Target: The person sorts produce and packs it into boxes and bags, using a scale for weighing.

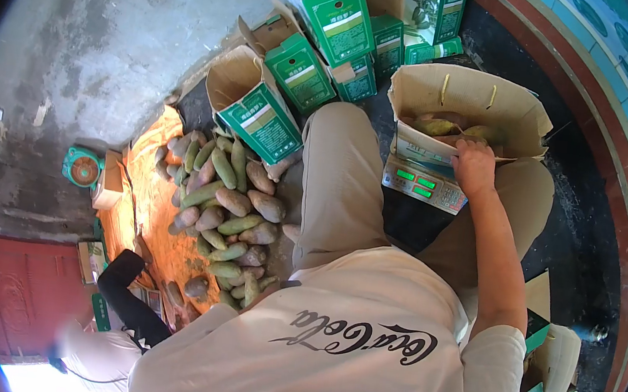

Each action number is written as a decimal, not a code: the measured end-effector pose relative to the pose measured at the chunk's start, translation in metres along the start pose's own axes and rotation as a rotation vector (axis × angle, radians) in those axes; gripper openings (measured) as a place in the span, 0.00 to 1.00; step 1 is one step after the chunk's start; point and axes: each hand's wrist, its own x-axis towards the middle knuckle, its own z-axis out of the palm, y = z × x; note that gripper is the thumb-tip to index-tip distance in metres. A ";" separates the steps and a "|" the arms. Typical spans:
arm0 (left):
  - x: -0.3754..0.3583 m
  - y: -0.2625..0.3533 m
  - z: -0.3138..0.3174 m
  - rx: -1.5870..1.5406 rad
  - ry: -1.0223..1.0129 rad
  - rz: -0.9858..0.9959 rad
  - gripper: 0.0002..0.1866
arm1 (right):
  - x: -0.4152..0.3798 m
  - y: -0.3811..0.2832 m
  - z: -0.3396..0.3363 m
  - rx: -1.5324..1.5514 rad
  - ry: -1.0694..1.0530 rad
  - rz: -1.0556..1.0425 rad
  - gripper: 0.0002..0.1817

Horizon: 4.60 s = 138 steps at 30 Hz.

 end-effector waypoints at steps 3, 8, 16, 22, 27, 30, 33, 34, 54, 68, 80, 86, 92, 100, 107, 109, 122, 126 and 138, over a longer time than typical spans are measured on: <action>0.005 0.019 -0.009 0.118 0.017 0.067 0.24 | 0.000 0.002 0.002 0.007 0.013 -0.017 0.13; -0.005 0.068 -0.053 0.370 0.054 0.238 0.22 | 0.000 0.003 0.003 0.028 0.045 -0.029 0.13; -0.017 0.107 -0.065 -0.190 0.231 0.095 0.26 | 0.000 0.007 -0.014 0.180 0.107 -0.092 0.13; -0.030 0.123 -0.077 -0.179 0.214 0.047 0.26 | 0.001 0.028 -0.035 0.247 0.165 -0.035 0.08; -0.020 0.126 -0.079 -0.129 0.214 0.055 0.27 | 0.000 0.061 -0.053 0.178 0.228 0.012 0.07; -0.016 0.135 -0.078 -0.124 0.210 0.041 0.27 | -0.004 0.088 -0.064 0.145 0.274 0.029 0.08; -0.011 0.143 -0.077 -0.086 0.242 0.063 0.27 | -0.012 0.105 -0.073 0.161 0.241 0.228 0.08; -0.007 0.146 -0.074 -0.067 0.255 0.086 0.27 | -0.015 0.110 -0.073 0.179 0.259 0.236 0.08; 0.037 0.165 -0.062 -0.293 0.194 0.099 0.28 | -0.021 0.097 -0.071 0.118 0.283 0.371 0.08; 0.028 0.166 -0.074 -0.107 0.317 0.166 0.24 | -0.014 0.084 -0.077 0.129 0.343 0.313 0.09; 0.013 0.168 -0.080 -0.004 0.250 -0.072 0.39 | -0.017 0.090 -0.073 0.172 0.262 0.404 0.09; 0.003 0.196 -0.094 0.333 0.260 0.052 0.41 | -0.016 0.090 -0.072 0.127 0.267 0.382 0.08; 0.021 0.213 -0.074 0.736 0.195 0.362 0.40 | -0.016 0.089 -0.072 0.122 0.249 0.399 0.08; 0.030 0.236 -0.061 0.918 0.072 0.412 0.25 | -0.013 0.090 -0.070 0.109 0.208 0.385 0.08; 0.040 0.226 -0.052 1.027 0.186 0.488 0.23 | -0.009 0.087 -0.070 0.101 0.178 0.389 0.08; 0.036 0.224 -0.055 0.987 0.157 0.491 0.25 | -0.010 0.091 -0.068 0.099 0.189 0.378 0.08; 0.006 0.219 -0.149 -0.102 0.525 0.109 0.49 | -0.006 0.071 -0.077 0.088 0.293 0.359 0.06; -0.044 0.254 -0.195 -0.246 0.851 0.363 0.43 | -0.009 0.072 -0.078 0.104 0.313 0.373 0.06; -0.230 0.455 -0.280 -0.762 0.881 1.202 0.39 | -0.016 0.069 -0.080 0.141 0.409 0.341 0.04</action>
